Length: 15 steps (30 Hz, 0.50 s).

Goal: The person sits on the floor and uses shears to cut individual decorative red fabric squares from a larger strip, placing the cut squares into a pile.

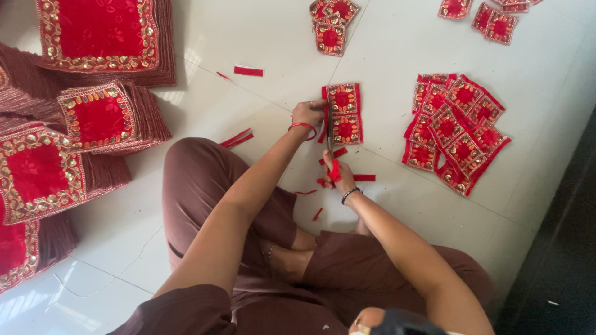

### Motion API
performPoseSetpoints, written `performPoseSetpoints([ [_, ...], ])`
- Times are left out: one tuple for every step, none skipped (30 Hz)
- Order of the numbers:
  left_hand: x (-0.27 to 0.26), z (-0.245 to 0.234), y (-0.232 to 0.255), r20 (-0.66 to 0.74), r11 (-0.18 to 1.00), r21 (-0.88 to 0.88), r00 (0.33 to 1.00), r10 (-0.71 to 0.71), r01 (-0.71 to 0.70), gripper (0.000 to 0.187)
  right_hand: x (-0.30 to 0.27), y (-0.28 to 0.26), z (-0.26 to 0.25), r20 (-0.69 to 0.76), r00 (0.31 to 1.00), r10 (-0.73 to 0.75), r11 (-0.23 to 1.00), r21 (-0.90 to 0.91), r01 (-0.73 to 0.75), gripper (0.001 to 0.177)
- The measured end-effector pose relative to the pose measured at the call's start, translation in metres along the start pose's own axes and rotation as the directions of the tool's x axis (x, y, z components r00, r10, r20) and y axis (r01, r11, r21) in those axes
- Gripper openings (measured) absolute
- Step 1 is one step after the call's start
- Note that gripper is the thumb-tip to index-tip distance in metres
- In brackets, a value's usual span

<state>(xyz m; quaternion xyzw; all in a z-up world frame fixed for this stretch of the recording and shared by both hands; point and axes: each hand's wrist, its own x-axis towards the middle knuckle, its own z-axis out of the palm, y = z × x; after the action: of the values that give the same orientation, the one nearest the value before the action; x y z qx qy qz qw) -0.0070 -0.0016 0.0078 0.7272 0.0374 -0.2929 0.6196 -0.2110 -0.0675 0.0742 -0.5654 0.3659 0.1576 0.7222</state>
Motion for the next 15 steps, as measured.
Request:
performPoseSetpoints([
  [0.000, 0.000, 0.000, 0.033, 0.999, -0.044, 0.999, -0.027, 0.028, 0.044, 0.004, -0.004, -0.003, -0.011, 1.000, 0.005, 1.000, -0.018, -0.005, 0.064],
  [0.000, 0.000, -0.001, 0.031, 0.999, -0.043, 0.999, -0.027, 0.028, 0.044, 0.007, -0.007, -0.006, -0.008, 1.000, 0.005, 1.000, -0.017, -0.005, 0.064],
  [0.000, 0.000, -0.001, 0.027, 1.000, -0.010, 1.000, -0.009, 0.009, 0.045, 0.010, -0.010, -0.009, -0.024, 1.000, 0.012, 0.999, -0.045, -0.014, 0.066],
  [0.000, 0.000, 0.000, 0.023, 1.000, 0.022, 1.000, 0.010, -0.010, 0.046, 0.012, -0.013, -0.012, -0.039, 0.999, 0.020, 0.997, -0.073, -0.023, 0.067],
  [0.001, 0.001, 0.000, 0.021, 1.000, 0.022, 1.000, 0.010, -0.010, 0.046, 0.012, -0.014, -0.015, -0.037, 0.999, 0.020, 0.997, -0.074, -0.023, 0.067],
  [0.001, 0.001, 0.001, 0.025, 0.999, 0.035, 1.000, 0.012, -0.013, 0.046, 0.011, -0.015, -0.019, -0.016, 1.000, 0.005, 0.998, -0.070, -0.006, 0.065],
  [0.000, 0.001, 0.002, 0.029, 0.999, 0.049, 0.999, 0.014, -0.016, 0.045, 0.010, -0.017, -0.022, 0.005, 1.000, -0.010, 0.998, -0.065, 0.011, 0.063],
  [-0.001, 0.000, 0.003, 0.027, 0.999, 0.049, 1.000, 0.013, -0.015, 0.045, 0.010, -0.018, -0.025, 0.007, 1.000, -0.009, 0.998, -0.065, 0.010, 0.063],
  [-0.003, 0.000, 0.005, 0.018, 0.998, 0.064, 1.000, 0.017, -0.018, 0.045, 0.009, -0.019, -0.027, 0.021, 0.999, -0.024, 0.997, -0.077, 0.026, 0.062],
  [-0.004, 0.000, 0.006, 0.008, 0.997, 0.079, 1.000, 0.021, -0.022, 0.044, 0.008, -0.020, -0.030, 0.036, 0.999, -0.039, 0.995, -0.089, 0.042, 0.061],
  [-0.005, 0.000, 0.007, 0.010, 0.997, 0.080, 1.000, 0.021, -0.022, 0.044, 0.007, -0.021, -0.032, 0.035, 0.999, -0.039, 0.995, -0.088, 0.042, 0.061],
  [-0.005, 0.001, 0.008, 0.009, 0.998, 0.063, 1.000, 0.001, -0.002, 0.045, 0.007, -0.022, -0.034, 0.037, 0.999, -0.035, 0.994, -0.098, 0.039, 0.060],
  [-0.004, 0.001, 0.007, 0.009, 0.999, 0.046, 1.000, -0.019, 0.019, 0.045, 0.007, -0.022, -0.035, 0.040, 0.999, -0.031, 0.993, -0.108, 0.036, 0.058],
  [-0.003, 0.001, 0.005, 0.010, 0.999, 0.047, 1.000, -0.021, 0.020, 0.045, 0.007, -0.023, -0.036, 0.040, 0.999, -0.030, 0.994, -0.107, 0.034, 0.058],
  [-0.001, 0.000, 0.003, -0.013, 0.995, 0.098, 0.999, 0.035, -0.033, 0.044, 0.007, -0.024, -0.037, 0.043, 0.998, -0.040, 0.990, -0.132, 0.045, 0.058],
])
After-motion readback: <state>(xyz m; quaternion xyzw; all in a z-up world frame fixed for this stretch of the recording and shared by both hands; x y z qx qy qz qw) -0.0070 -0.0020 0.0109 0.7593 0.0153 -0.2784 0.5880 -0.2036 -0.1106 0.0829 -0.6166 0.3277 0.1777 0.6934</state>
